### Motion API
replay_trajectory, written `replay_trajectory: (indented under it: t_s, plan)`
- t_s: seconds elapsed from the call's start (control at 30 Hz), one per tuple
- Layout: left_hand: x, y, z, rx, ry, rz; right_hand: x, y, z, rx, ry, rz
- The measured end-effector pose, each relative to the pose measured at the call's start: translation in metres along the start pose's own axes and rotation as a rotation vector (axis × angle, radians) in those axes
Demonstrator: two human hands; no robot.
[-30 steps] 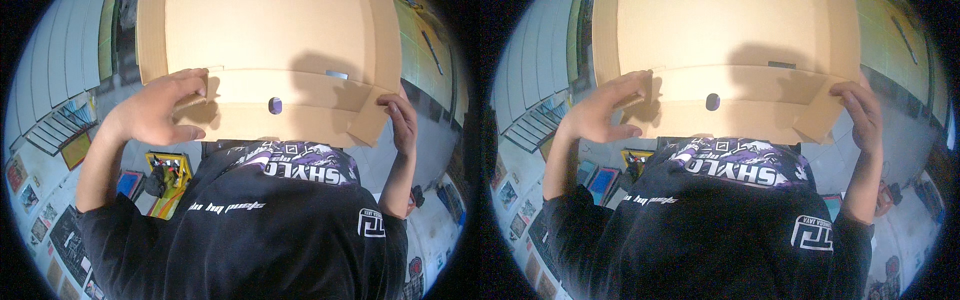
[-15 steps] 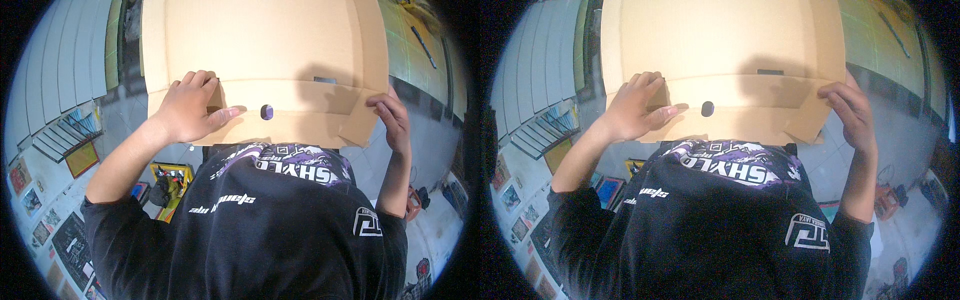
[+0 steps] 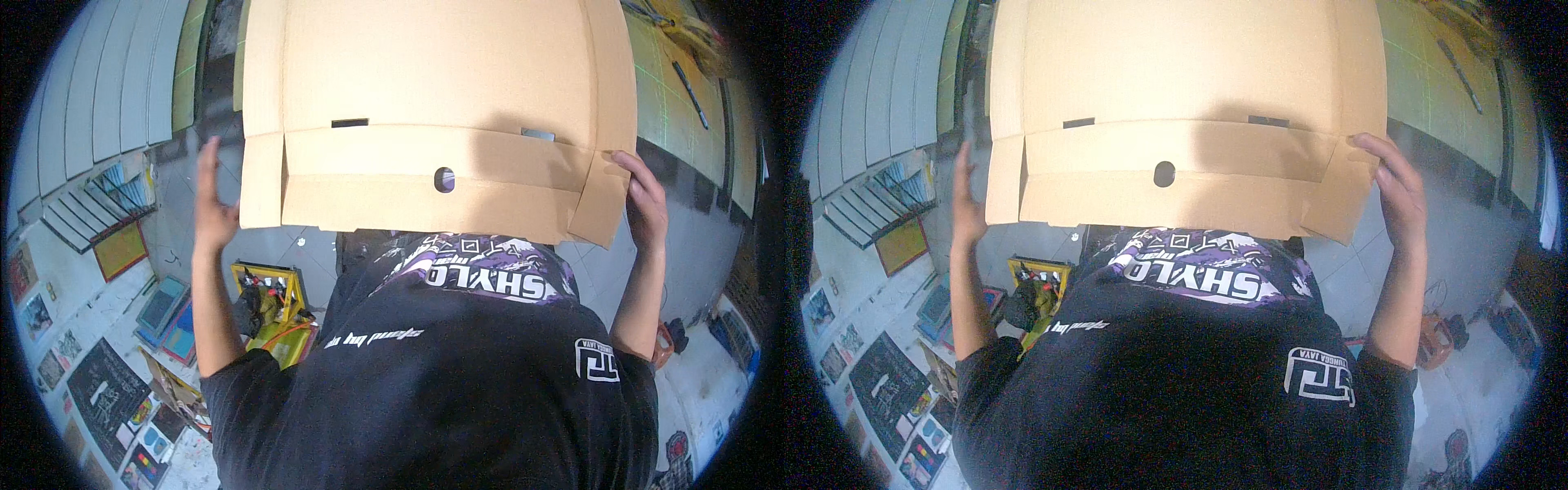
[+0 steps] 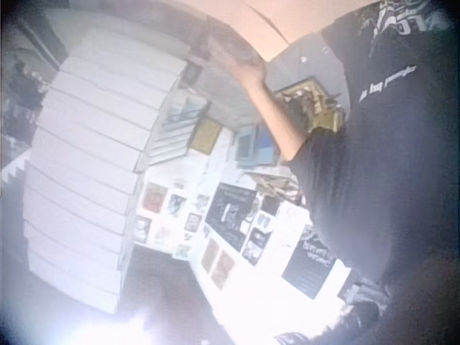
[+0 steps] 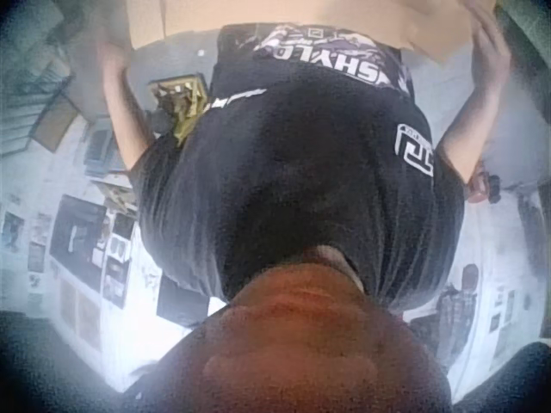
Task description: The person folds flat cardboard pieces into box shapes by hand, tucking flaps into slots to form the sides and base. They repeatedly pick up new flat pieces, assemble them, and stack the finished boxes.
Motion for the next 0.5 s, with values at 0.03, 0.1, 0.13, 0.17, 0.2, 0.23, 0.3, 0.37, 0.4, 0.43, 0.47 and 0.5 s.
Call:
replay_trajectory:
  t_s: [0.03, 0.1, 0.13, 0.17, 0.2, 0.23, 0.3, 0.37, 0.4, 0.43, 0.47, 0.5]
  plan:
    - [0.006, -0.001, 0.013, 0.034, -0.143, -0.061, 0.002, 0.001, 0.004, 0.014, 0.053, -0.013]
    - [0.018, 0.002, 0.038, 0.106, -0.434, -0.173, 0.006, 0.0, 0.008, 0.035, 0.16, -0.035]
    - [0.027, 0.002, 0.043, 0.088, -0.495, -0.172, 0.0, 0.001, -0.001, -0.006, 0.09, -0.056]
    - [0.039, 0.002, 0.047, 0.07, -0.556, -0.171, -0.013, 0.004, -0.013, -0.046, 0.02, -0.078]
    - [0.044, 0.005, 0.052, 0.06, -0.613, -0.165, -0.027, 0.007, -0.022, -0.094, -0.045, -0.095]
    - [0.044, 0.01, 0.056, 0.039, -0.716, -0.151, -0.034, 0.008, -0.023, -0.131, -0.027, -0.136]
    - [0.042, 0.016, 0.066, -0.006, -0.922, -0.13, -0.046, 0.01, -0.026, -0.197, 0.006, -0.215]
    - [0.022, 0.022, 0.076, 0.014, -1.173, -0.154, -0.046, 0.01, -0.021, -0.229, 0.068, -0.225]
    - [0.011, 0.024, 0.078, 0.053, -1.269, -0.125, -0.047, 0.008, -0.017, -0.252, 0.137, -0.206]
    - [-0.006, 0.028, 0.077, 0.096, -1.365, -0.095, -0.046, 0.006, -0.014, -0.276, 0.205, -0.187]
    - [-0.026, 0.034, 0.075, 0.091, -1.549, -0.089, -0.043, 0.005, -0.006, -0.247, 0.311, -0.182]
    - [-0.016, 0.032, 0.076, 0.065, -1.321, -0.139, -0.038, 0.003, 0.0, -0.218, 0.417, -0.175]
Point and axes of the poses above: each hand's wrist, its own y-axis towards the middle knuckle, its own z-axis out of the palm, x = y × z, the point moved 10 cm from there along y, towards the middle knuckle, and after that the axes turned 3 degrees about x, right-handed, at the moved point
